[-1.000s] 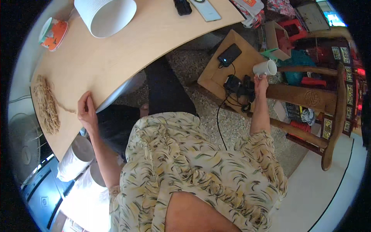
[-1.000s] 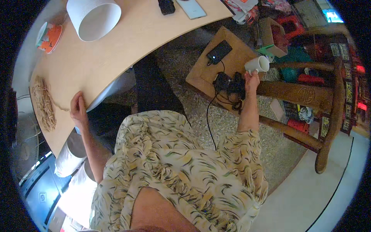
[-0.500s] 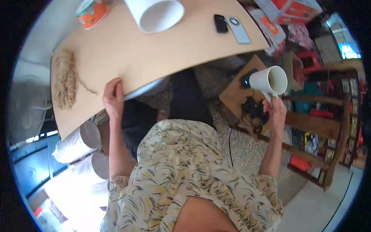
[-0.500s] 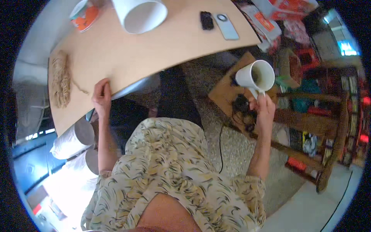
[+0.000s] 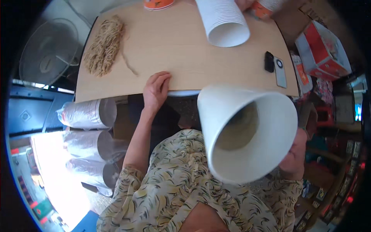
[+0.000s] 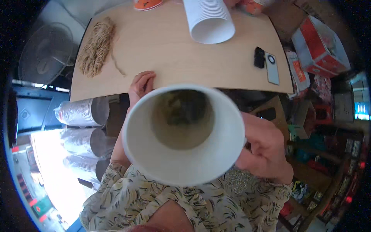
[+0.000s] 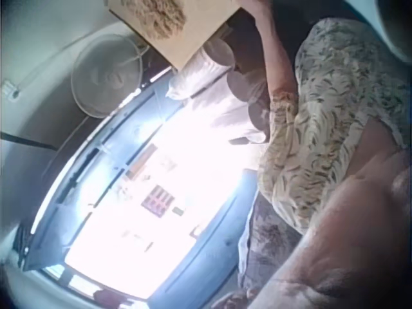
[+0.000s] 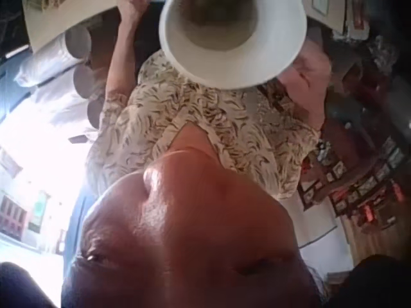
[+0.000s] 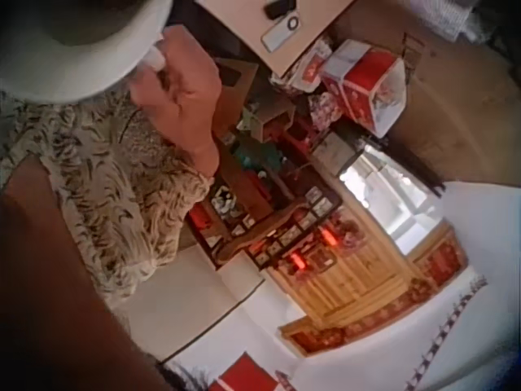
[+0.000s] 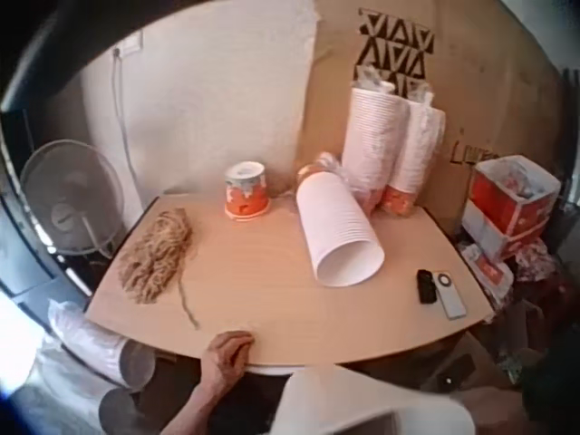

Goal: Tying string handles onto paper bowls or cups.

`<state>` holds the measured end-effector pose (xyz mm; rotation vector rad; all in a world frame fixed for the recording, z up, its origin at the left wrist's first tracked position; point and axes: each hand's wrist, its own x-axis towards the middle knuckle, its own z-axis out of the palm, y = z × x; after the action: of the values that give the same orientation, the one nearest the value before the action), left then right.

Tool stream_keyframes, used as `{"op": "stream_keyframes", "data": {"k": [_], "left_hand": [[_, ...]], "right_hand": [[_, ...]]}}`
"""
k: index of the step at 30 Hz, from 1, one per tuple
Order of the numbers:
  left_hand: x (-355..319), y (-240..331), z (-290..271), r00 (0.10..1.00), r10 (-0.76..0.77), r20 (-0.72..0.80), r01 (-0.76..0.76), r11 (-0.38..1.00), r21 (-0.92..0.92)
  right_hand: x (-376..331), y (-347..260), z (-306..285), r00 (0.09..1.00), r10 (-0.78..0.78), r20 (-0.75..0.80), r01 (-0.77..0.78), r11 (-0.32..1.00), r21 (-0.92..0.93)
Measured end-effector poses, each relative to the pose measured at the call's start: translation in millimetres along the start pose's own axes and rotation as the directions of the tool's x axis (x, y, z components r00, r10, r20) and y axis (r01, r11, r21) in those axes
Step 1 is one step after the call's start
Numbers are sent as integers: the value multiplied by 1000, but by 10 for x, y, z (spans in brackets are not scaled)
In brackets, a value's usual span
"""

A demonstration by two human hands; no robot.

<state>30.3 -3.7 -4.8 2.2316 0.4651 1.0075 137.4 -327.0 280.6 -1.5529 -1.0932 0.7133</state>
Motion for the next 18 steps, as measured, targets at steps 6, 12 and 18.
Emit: {"op": "stream_keyframes", "data": {"k": [6,12,18], "left_hand": [[123,42,-232,973,134,190,-207,873,441],[-79,-681,-1202,976,-172,-137,218,671,709],[208,-488,-1058,993,-53,-101,92,894,438]], "right_hand": [[366,-56,119,948,-187,258,185,982,34],[553,5,220,907,-227,354,207,974,95],[578,-135,168,937,-179,301,175,984,38]]}}
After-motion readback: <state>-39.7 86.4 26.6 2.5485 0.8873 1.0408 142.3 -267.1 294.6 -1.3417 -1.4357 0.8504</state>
